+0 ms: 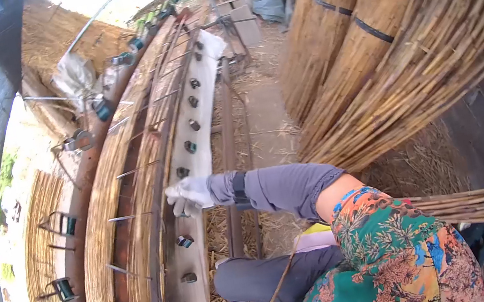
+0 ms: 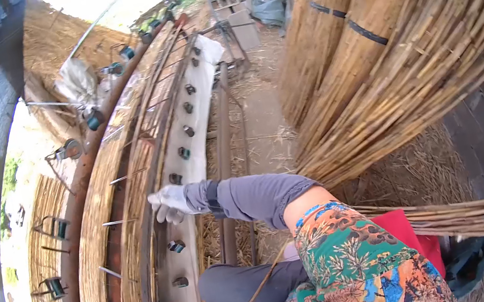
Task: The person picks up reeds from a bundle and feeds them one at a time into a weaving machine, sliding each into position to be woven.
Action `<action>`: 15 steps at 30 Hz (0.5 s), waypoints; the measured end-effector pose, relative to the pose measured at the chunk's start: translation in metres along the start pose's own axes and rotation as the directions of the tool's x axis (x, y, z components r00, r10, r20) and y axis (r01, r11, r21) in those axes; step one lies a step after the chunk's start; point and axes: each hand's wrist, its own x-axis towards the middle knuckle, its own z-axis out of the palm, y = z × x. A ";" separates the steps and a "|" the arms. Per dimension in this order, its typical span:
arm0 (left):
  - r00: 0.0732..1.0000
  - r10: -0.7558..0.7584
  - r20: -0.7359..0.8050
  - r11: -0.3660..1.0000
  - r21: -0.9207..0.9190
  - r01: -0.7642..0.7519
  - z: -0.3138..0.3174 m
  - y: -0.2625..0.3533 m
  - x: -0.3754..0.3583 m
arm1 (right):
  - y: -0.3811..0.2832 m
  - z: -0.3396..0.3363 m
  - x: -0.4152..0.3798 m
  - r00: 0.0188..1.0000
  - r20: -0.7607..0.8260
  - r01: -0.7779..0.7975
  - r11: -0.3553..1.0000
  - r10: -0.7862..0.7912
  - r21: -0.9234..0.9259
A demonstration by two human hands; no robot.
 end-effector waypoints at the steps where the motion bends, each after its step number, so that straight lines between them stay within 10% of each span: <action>1: 0.977 0.093 -0.192 0.994 -0.038 -0.103 0.012 -0.026 0.011 | 0.012 -0.006 -0.023 0.999 0.031 -0.040 0.997 0.042 -0.060; 2: 0.991 0.083 -0.102 0.883 0.469 -0.025 0.020 -0.053 0.021 | 0.028 -0.017 -0.055 0.996 0.030 -0.087 0.994 0.089 -0.069; 5: 0.930 0.267 -0.253 0.791 0.609 -0.062 0.026 -0.070 0.061 | 0.109 -0.085 -0.159 0.944 -0.226 -0.258 0.965 0.241 -0.051; 7: 0.931 0.273 -0.243 0.877 0.460 -0.137 0.030 -0.016 0.058 | 0.180 -0.162 -0.241 0.714 -0.572 -0.385 0.909 0.404 0.162; 9: 0.920 0.392 -0.034 0.795 -0.490 -0.357 0.020 0.091 0.022 | 0.184 -0.220 -0.368 0.696 -0.553 -0.159 0.849 0.459 0.504; 10: 0.854 0.451 0.261 0.658 -0.743 -0.121 0.015 0.131 -0.004 | 0.176 -0.237 -0.416 0.467 -0.742 -0.053 0.853 0.481 0.519; 12: 0.503 0.837 0.214 0.490 -0.702 -0.516 0.025 0.179 -0.037 | 0.162 -0.273 -0.515 -0.122 -0.913 0.099 0.920 0.389 0.379; 15: 0.231 0.969 0.088 0.154 -0.947 -0.282 0.033 0.230 -0.068 | 0.110 -0.324 -0.594 -0.493 -0.853 -0.027 0.983 -0.172 -0.183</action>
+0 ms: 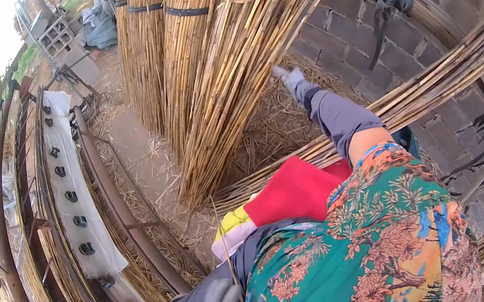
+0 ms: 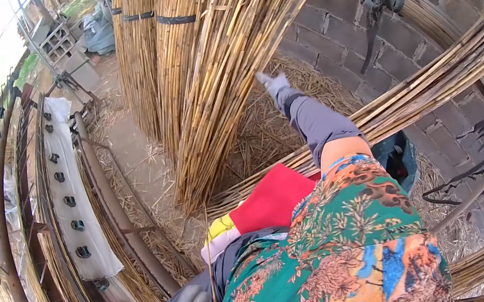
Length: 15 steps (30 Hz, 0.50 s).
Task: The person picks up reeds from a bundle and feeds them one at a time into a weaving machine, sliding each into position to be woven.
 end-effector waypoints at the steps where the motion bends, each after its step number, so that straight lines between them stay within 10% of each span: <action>1: 0.998 -0.050 0.041 0.993 -0.109 0.054 0.009 -0.003 0.000 | -0.020 -0.011 0.023 0.981 -0.085 0.176 0.984 -0.173 0.036; 3: 0.993 -0.081 0.090 0.974 -0.205 0.098 0.021 -0.006 -0.009 | -0.078 -0.025 0.015 0.951 -0.142 0.287 0.955 -0.276 0.071; 5: 0.896 -0.438 0.076 0.779 -0.466 0.420 0.026 -0.002 -0.016 | -0.099 -0.030 0.013 0.943 -0.129 0.318 0.946 -0.307 0.070; 7: 0.892 -0.451 0.034 0.765 -0.500 0.406 0.032 0.006 -0.021 | -0.102 -0.030 0.005 0.940 -0.212 0.177 0.915 -0.266 -0.364; 9: 0.887 -0.462 0.002 0.749 -0.534 0.392 0.030 0.007 -0.026 | -0.095 -0.028 -0.013 0.950 -0.196 0.205 0.959 -0.243 -0.197; 11: 0.993 -0.024 -0.115 0.999 -0.047 0.019 0.026 -0.002 -0.029 | -0.091 -0.024 -0.038 0.959 -0.167 0.228 0.973 -0.228 -0.022; 12: 0.949 -0.265 -0.170 0.954 -0.189 0.232 0.028 -0.004 -0.033 | -0.091 -0.019 -0.056 0.964 0.027 0.260 0.957 -0.265 0.125; 15: 0.851 -0.249 -0.462 0.947 -0.301 0.113 0.018 -0.028 -0.028 | -0.112 0.009 -0.127 0.774 0.524 0.153 0.907 -0.357 0.391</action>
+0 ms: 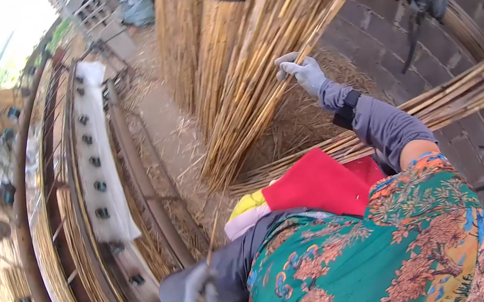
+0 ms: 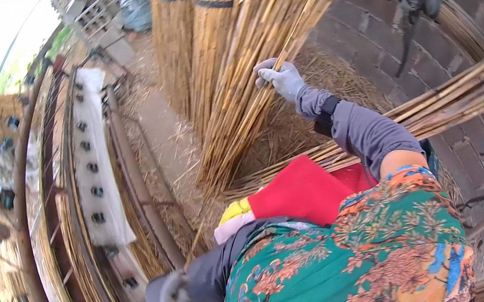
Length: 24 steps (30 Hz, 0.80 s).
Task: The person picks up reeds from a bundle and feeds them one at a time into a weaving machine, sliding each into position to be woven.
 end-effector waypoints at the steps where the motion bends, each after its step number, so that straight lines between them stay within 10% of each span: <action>1: 0.995 -0.039 -0.095 0.999 -0.034 0.036 -0.006 -0.003 0.006 | -0.002 0.023 -0.007 0.998 0.054 -0.023 0.999 0.022 0.024; 6: 0.966 -0.083 -0.245 0.981 -0.192 0.036 -0.019 0.024 0.035 | -0.037 0.136 -0.044 0.843 0.512 0.158 0.986 -0.166 0.060; 11: 0.897 0.382 -0.222 0.918 -0.024 -0.397 -0.005 0.050 0.074 | -0.086 0.249 -0.131 0.425 0.904 0.123 0.992 -0.058 0.005; 12: 0.945 0.271 -0.184 0.904 -0.288 -0.316 0.000 0.073 0.072 | -0.060 0.259 -0.137 0.201 0.979 -0.254 0.967 0.025 0.028; 14: 0.825 0.469 -0.314 0.841 -0.126 -0.526 0.004 0.063 0.083 | -0.036 0.268 -0.152 0.255 0.965 -0.346 0.927 -0.054 0.143; 15: 0.965 0.113 -0.235 0.808 -0.544 -0.227 0.003 0.079 0.068 | -0.023 0.273 -0.159 0.281 0.955 -0.387 0.900 -0.093 0.202; 17: 0.934 0.123 -0.337 0.860 -0.433 -0.270 -0.013 0.093 0.050 | -0.032 0.282 -0.141 -0.198 0.980 -0.182 0.981 0.031 -0.068; 21: 0.832 0.241 -0.500 0.696 -0.508 -0.507 -0.047 0.166 0.024 | 0.032 0.317 -0.175 -0.257 0.960 0.170 0.983 0.114 -0.071; 22: 0.783 0.308 -0.541 0.661 -0.470 -0.585 -0.058 0.182 0.022 | 0.039 0.327 -0.191 -0.066 0.997 0.132 0.991 -0.026 0.034; 24: 0.603 0.537 -0.590 0.801 0.133 -0.583 -0.086 0.187 0.022 | 0.005 0.341 -0.208 0.022 0.998 -0.036 0.998 0.062 -0.061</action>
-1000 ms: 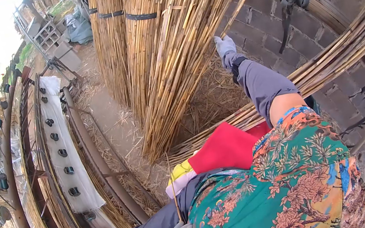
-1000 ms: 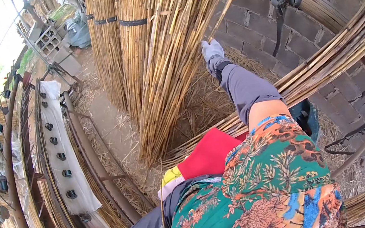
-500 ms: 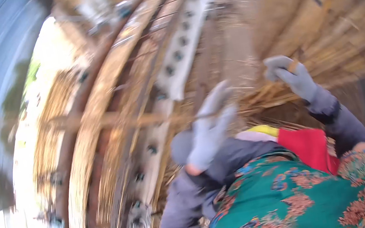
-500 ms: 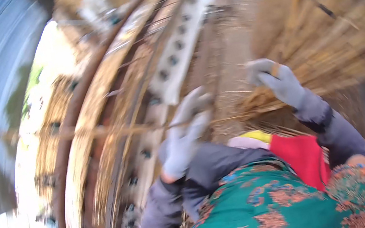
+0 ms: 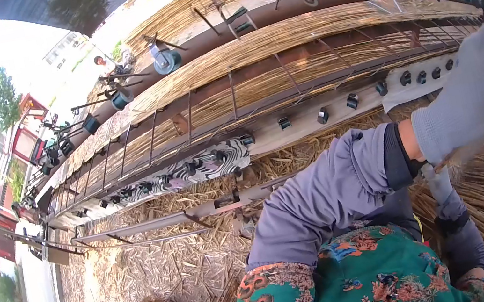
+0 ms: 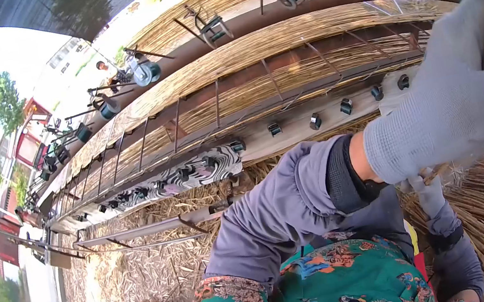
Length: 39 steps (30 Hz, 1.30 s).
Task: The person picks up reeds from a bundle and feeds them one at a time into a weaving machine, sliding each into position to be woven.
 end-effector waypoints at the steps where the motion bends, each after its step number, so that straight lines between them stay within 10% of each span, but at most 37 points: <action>1: 0.995 0.099 -0.005 0.976 0.195 -0.096 -0.010 0.001 0.005 | -0.023 -0.003 0.012 1.000 -0.008 0.017 1.000 -0.017 0.009; 5: 0.979 -0.204 0.019 0.952 0.238 0.194 -0.051 -0.042 -0.049 | -0.161 0.012 0.053 0.936 -0.214 0.286 0.958 -0.278 0.006; 6: 0.995 -0.070 0.072 0.923 0.383 0.037 -0.050 -0.074 -0.069 | -0.207 0.026 0.056 0.913 -0.210 0.373 0.924 -0.350 0.081; 12: 0.785 -0.540 -0.304 0.804 0.088 0.588 -0.052 -0.168 -0.116 | -0.364 0.025 0.091 0.513 0.554 0.520 0.751 -0.656 0.407; 15: 0.920 -0.174 -0.350 0.754 0.554 0.353 -0.086 -0.161 -0.091 | -0.405 -0.004 0.138 0.271 0.690 0.614 0.673 -0.671 0.413; 17: 0.892 -0.350 -0.287 0.715 0.533 0.452 -0.101 -0.124 -0.072 | -0.400 0.006 0.120 0.427 0.310 0.889 0.457 -0.849 0.029; 19: 0.873 -0.381 -0.304 0.685 0.541 0.488 -0.113 -0.096 -0.077 | -0.400 0.003 0.116 0.532 0.230 0.826 0.560 -0.815 0.072; 25: 0.774 -0.459 -0.435 0.383 0.690 0.615 -0.162 -0.080 -0.191 | -0.398 -0.064 0.124 0.646 0.456 0.220 0.721 -0.612 0.657; 29: 0.608 -0.591 -0.530 0.056 0.725 0.687 -0.208 -0.055 -0.313 | -0.371 -0.118 0.124 0.857 0.218 0.009 0.437 -0.466 0.899; 33: 0.675 -0.410 -0.613 -0.019 0.746 0.666 -0.210 -0.005 -0.337 | -0.276 -0.148 0.175 0.700 0.258 0.207 0.536 -0.665 0.819; 35: 0.783 -0.282 -0.554 -0.076 0.827 0.558 -0.189 0.018 -0.305 | -0.243 -0.130 0.176 0.738 0.232 0.220 0.550 -0.634 0.806; 37: 0.987 0.012 -0.160 -0.099 0.982 0.161 -0.153 0.042 -0.254 | -0.211 -0.106 0.179 0.782 0.206 0.221 0.570 -0.589 0.791; 39: 0.997 0.024 0.077 0.171 0.982 -0.080 -0.126 0.040 -0.240 | -0.173 -0.071 0.185 0.829 0.204 0.143 0.551 -0.520 0.822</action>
